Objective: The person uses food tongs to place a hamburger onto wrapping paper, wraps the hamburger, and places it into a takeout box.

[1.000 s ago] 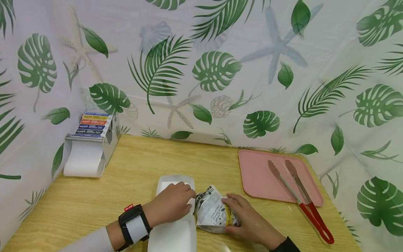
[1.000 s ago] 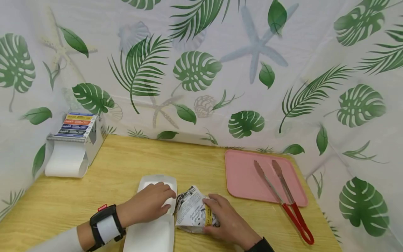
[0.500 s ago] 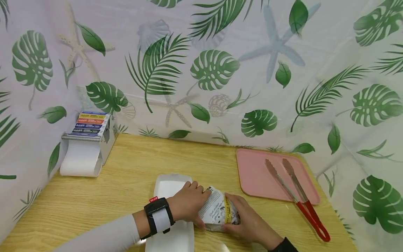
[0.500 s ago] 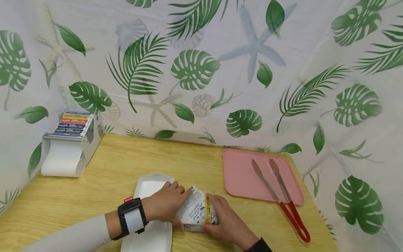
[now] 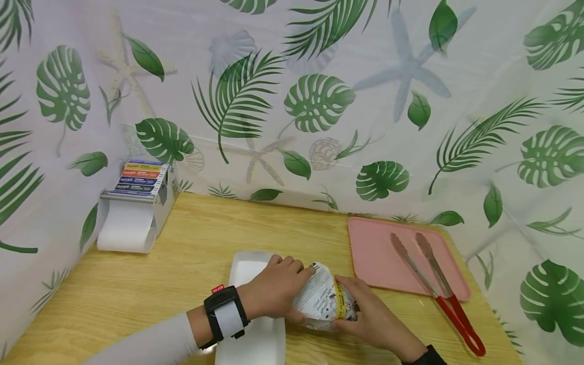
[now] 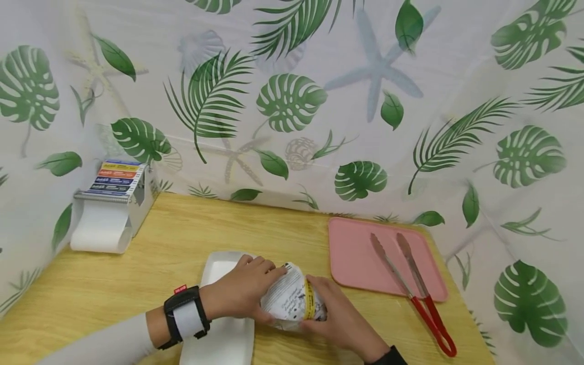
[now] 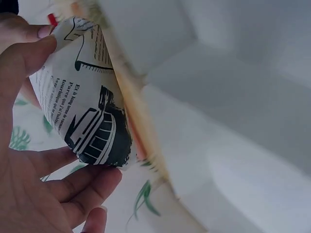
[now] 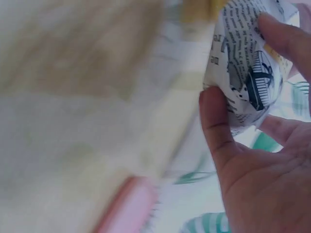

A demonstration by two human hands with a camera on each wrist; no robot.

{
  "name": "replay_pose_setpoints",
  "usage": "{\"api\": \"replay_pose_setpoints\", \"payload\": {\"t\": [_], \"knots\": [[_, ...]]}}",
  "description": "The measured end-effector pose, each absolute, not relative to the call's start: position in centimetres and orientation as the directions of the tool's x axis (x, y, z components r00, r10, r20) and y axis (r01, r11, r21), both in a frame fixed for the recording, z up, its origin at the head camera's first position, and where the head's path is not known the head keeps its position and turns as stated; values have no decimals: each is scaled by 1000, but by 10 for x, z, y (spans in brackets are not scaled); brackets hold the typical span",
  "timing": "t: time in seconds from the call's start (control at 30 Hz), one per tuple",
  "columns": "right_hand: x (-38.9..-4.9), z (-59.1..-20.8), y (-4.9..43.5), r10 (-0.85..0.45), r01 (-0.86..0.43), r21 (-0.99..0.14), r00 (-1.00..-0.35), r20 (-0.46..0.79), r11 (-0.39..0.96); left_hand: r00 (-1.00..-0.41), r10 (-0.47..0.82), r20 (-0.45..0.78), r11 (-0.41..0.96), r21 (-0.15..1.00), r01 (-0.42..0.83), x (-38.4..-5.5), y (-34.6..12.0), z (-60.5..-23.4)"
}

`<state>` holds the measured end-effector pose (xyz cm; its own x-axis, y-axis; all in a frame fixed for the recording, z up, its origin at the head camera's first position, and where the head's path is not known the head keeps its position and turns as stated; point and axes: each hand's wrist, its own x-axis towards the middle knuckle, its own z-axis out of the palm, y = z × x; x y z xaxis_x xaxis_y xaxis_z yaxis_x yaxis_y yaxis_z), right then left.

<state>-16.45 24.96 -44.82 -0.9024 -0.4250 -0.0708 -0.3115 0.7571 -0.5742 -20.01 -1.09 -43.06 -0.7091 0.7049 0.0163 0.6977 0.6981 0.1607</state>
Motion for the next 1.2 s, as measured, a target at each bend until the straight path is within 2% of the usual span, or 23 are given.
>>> {"api": "replay_pose_setpoints", "payload": {"t": [0.23,0.4,0.6,0.8,1.03,1.2], "knots": [[-152,-415,211,-485,-362,-570,-871,-75,737,-731,682,34,708,223,670,-177,-59,-402],[-142,-409,176,-517,-337,-592,-841,-160,731,-743,669,2,715,272,644,-159,-94,-400],[-130,-418,149,-554,-316,-608,-794,-251,728,-772,630,-80,748,329,576,-138,-120,-414],[-127,-439,140,-597,-382,-597,-774,-210,705,-775,630,-55,736,362,572,-126,-132,-433],[-127,-456,138,-577,-405,-517,-785,-227,754,-771,636,-27,713,404,574,-124,-134,-450],[-127,-462,141,-596,-466,-463,-783,-181,754,-769,639,-24,714,391,581,-125,-133,-456]]}}
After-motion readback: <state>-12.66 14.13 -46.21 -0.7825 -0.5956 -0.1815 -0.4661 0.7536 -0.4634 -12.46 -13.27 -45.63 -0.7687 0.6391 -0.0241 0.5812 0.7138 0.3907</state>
